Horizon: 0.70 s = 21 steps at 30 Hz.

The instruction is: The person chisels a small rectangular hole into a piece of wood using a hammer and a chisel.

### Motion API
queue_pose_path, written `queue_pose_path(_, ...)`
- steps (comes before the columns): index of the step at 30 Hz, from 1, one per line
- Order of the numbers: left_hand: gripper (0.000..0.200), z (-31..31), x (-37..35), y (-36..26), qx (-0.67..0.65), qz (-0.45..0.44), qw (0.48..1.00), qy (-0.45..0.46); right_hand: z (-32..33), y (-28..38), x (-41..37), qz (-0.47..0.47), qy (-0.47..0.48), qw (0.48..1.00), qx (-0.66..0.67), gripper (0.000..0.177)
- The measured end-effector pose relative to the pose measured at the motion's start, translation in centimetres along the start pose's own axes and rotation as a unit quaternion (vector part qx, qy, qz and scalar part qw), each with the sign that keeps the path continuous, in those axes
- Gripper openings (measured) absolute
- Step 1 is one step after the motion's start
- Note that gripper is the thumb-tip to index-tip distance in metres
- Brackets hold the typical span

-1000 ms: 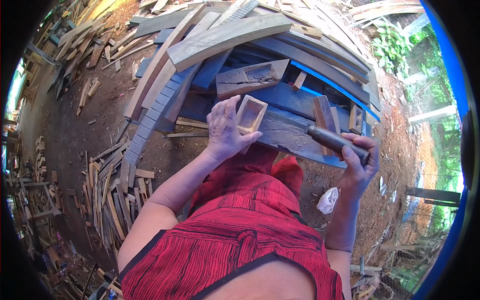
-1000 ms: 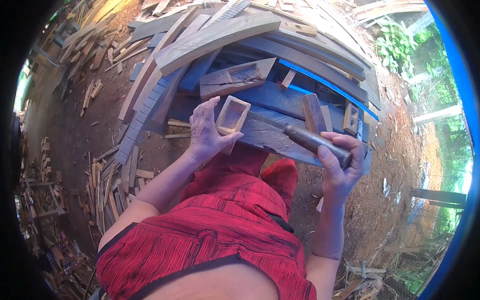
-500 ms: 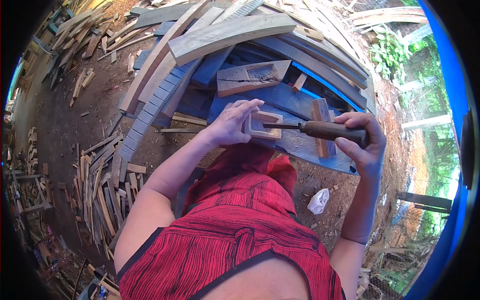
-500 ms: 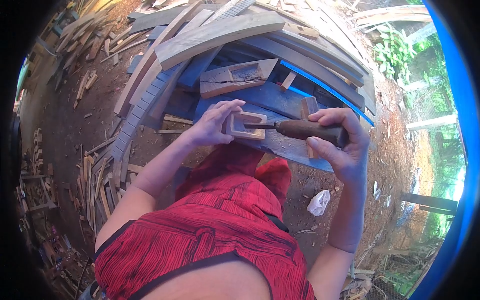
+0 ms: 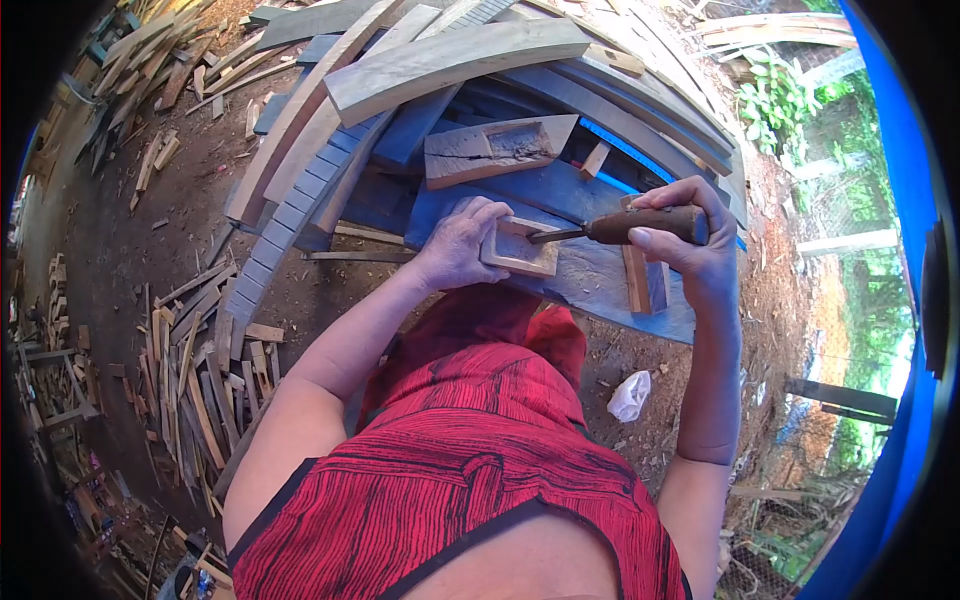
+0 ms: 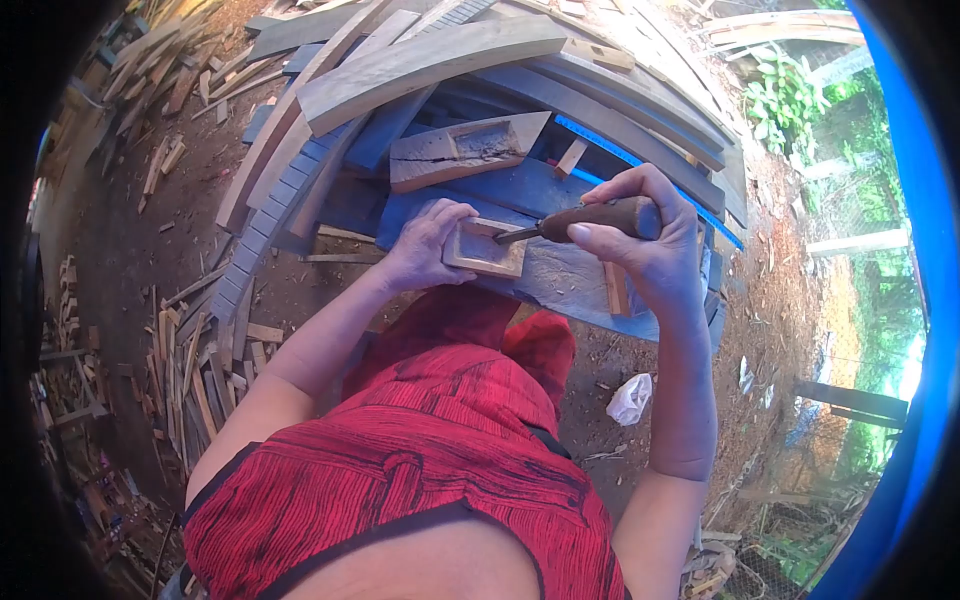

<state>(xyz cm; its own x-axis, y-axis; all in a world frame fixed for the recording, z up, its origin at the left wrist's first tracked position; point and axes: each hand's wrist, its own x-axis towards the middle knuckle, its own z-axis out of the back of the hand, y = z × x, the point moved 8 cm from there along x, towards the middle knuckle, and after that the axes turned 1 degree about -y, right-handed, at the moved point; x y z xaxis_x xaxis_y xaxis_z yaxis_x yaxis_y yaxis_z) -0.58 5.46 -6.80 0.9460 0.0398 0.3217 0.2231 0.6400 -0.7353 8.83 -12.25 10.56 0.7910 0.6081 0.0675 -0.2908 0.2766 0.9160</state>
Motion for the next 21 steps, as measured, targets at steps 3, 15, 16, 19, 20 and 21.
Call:
queue_pose_path(3, 0.078, 0.1, 0.0, 0.0, 0.0, -0.008, 1.0, -0.002, 0.2, 0.2, 0.1, 0.041, 0.019, 0.996, 0.071, 0.035)
queue_pose_path(15, 0.075, -0.1, 0.1, 0.4, -0.025, -0.001, 1.0, 0.001, -2.4, 3.3, 2.1, 0.114, 0.039, 0.993, 0.004, 0.034)
queue_pose_path(16, 0.075, 0.1, 0.1, 0.2, -0.016, -0.013, 1.0, -0.005, -2.4, 3.3, 2.5, 0.109, 0.044, 0.993, 0.013, 0.034)
queue_pose_path(19, 0.076, 0.2, 0.1, 0.2, -0.005, -0.031, 1.0, -0.006, -2.8, 3.2, 3.9, 0.08, 0.061, 0.994, 0.047, 0.033)
queue_pose_path(20, 0.076, 0.3, 0.0, 0.2, -0.007, -0.023, 1.0, -0.007, -2.9, 3.4, 4.2, 0.093, 0.077, 0.991, 0.06, 0.033)
queue_pose_path(21, 0.076, 0.4, -0.1, 0.2, -0.011, -0.017, 1.0, -0.008, -2.7, 2.8, 4.7, 0.058, 0.073, 0.994, 0.06, 0.032)
